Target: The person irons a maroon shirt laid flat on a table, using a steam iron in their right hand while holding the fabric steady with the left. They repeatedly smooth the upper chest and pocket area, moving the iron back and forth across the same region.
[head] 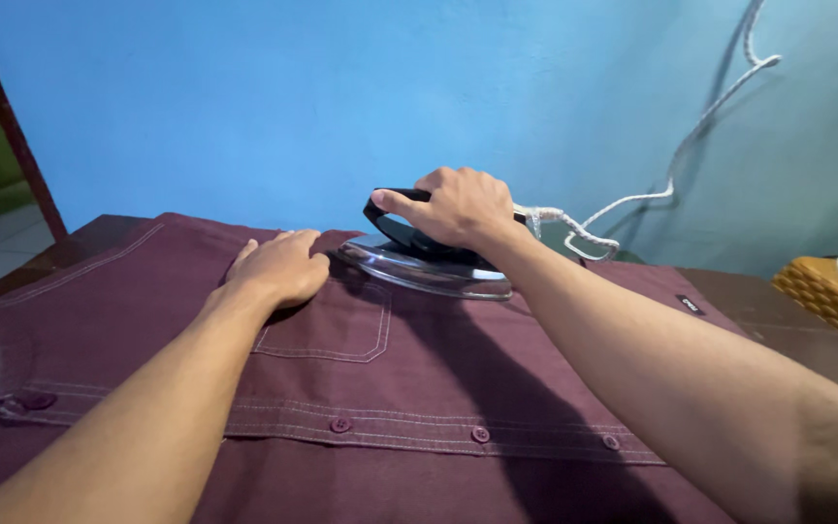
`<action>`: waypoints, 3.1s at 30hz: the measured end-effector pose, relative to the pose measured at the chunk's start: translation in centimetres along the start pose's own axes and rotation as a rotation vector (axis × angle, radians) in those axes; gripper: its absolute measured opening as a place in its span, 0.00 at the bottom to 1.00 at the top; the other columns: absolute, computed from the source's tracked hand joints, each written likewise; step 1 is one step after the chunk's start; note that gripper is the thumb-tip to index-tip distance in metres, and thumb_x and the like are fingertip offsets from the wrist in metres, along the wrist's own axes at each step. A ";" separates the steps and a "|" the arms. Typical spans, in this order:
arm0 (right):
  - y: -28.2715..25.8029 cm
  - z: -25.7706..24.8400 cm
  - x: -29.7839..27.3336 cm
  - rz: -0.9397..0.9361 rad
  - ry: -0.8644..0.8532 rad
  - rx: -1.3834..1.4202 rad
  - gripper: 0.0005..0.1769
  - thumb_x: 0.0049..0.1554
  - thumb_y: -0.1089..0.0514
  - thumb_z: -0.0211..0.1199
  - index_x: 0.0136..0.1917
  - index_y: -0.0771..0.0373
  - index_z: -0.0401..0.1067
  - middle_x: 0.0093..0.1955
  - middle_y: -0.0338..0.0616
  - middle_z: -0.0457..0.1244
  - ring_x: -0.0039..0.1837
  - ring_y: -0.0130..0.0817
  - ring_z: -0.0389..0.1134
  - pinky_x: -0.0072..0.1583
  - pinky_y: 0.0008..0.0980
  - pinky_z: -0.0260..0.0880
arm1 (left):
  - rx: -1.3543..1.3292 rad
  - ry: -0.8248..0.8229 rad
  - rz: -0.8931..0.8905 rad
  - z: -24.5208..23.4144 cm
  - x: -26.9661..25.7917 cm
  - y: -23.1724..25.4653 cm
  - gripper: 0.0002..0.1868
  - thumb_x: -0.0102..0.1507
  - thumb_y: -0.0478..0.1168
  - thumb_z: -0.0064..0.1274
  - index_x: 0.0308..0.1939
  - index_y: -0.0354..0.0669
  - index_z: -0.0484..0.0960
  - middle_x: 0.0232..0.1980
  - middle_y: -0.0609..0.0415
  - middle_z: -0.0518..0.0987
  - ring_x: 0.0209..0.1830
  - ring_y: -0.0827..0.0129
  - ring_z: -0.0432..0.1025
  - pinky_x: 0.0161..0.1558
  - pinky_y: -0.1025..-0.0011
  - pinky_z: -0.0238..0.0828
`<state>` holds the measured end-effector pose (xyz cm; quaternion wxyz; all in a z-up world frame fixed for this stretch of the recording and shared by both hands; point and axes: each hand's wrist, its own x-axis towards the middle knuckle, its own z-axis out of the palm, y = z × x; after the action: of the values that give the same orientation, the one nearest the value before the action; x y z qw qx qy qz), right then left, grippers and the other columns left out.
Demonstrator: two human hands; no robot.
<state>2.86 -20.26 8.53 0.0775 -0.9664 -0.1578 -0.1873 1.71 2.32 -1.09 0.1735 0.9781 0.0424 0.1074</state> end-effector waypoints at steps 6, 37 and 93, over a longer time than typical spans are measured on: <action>0.1 -0.1 0.0 0.005 -0.010 0.003 0.49 0.44 0.08 0.44 0.54 0.42 0.83 0.40 0.46 0.71 0.49 0.45 0.74 0.48 0.46 0.71 | -0.051 0.054 -0.003 -0.8 -1.3 0.5 0.34 0.61 0.49 0.43 0.73 0.54 0.67 0.73 0.49 0.69 0.75 0.54 0.61 0.76 0.54 0.49; 1.7 0.7 0.8 -0.013 -0.043 0.015 0.56 0.39 0.05 0.40 0.44 0.51 0.84 0.38 0.46 0.71 0.49 0.43 0.75 0.47 0.46 0.72 | -0.219 0.128 -0.292 -0.9 6.6 -1.4 0.19 0.56 0.55 0.64 0.51 0.64 0.92 0.59 0.52 0.84 0.61 0.52 0.76 0.65 0.56 0.72; 2.7 0.8 0.4 0.068 0.026 0.053 0.52 0.41 0.08 0.47 0.56 0.46 0.81 0.48 0.44 0.72 0.55 0.44 0.74 0.54 0.45 0.72 | 0.179 -0.139 0.152 1.2 -0.1 -1.0 0.37 0.69 0.58 0.25 0.80 0.49 0.45 0.85 0.60 0.42 0.85 0.68 0.35 0.79 0.51 0.32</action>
<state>4.40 -22.51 7.74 0.1116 -0.9663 -0.1289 -0.1930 1.80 2.86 -2.58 0.0794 0.9951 -0.0345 0.0480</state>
